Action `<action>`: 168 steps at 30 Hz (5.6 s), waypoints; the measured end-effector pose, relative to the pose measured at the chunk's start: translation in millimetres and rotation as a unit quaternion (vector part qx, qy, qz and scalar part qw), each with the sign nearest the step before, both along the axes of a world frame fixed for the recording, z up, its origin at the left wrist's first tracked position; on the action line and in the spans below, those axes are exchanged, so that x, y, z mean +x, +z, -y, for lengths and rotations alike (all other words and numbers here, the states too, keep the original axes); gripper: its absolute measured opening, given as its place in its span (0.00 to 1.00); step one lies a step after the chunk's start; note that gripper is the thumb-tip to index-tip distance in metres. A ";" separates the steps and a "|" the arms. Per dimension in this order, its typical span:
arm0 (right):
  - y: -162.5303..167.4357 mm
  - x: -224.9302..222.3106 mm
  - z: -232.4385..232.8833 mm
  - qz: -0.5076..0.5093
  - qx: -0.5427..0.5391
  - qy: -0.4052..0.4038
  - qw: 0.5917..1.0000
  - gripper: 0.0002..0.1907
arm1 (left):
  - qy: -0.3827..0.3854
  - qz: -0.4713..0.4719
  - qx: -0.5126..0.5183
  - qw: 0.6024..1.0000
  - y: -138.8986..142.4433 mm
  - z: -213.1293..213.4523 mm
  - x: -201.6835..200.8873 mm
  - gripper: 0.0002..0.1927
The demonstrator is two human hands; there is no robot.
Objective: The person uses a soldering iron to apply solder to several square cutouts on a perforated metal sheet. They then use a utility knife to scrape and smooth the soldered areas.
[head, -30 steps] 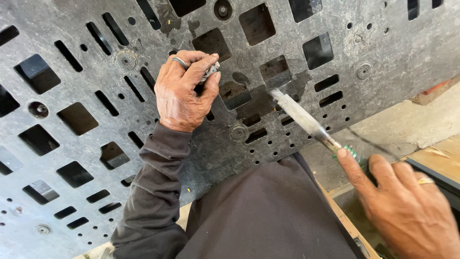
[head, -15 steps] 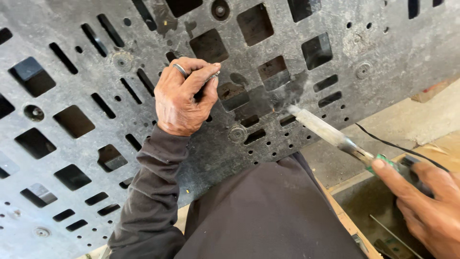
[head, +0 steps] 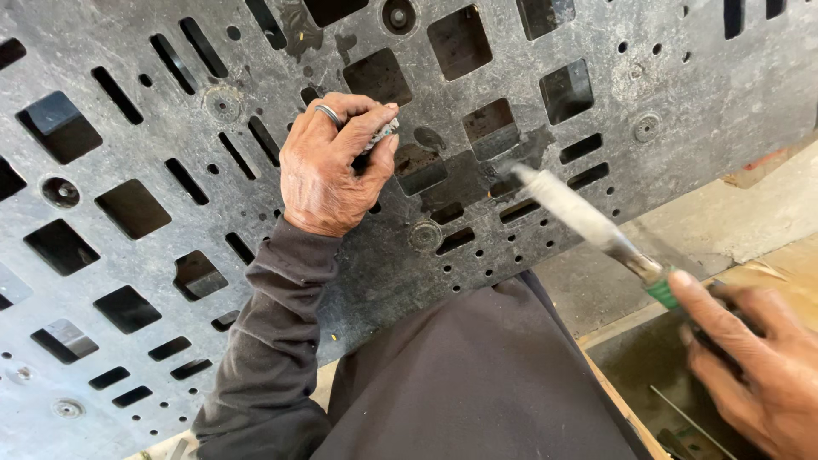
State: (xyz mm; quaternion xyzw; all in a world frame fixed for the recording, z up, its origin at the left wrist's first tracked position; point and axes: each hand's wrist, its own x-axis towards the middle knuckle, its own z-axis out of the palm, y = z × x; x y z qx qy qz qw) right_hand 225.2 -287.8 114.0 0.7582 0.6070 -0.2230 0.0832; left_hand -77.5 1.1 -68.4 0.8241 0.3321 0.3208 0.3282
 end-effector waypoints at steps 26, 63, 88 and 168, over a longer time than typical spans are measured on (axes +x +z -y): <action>-71.5 -41.0 53.0 -0.333 -0.156 -0.509 0.778 0.30 | -0.013 -0.026 -0.022 0.999 0.0 -0.8 4.3 0.19; -72.2 -75.5 28.6 -0.341 -0.088 -0.456 0.817 0.33 | -0.011 -0.034 -0.016 0.999 2.6 1.1 7.4 0.18; -90.5 -60.8 78.1 -0.355 -0.042 -0.421 0.834 0.30 | -0.005 -0.040 -0.023 0.999 -3.0 3.5 10.6 0.19; -86.8 -61.0 63.1 -0.377 -0.060 -0.528 0.759 0.33 | -0.015 -0.030 -0.039 0.999 -3.5 4.6 17.1 0.18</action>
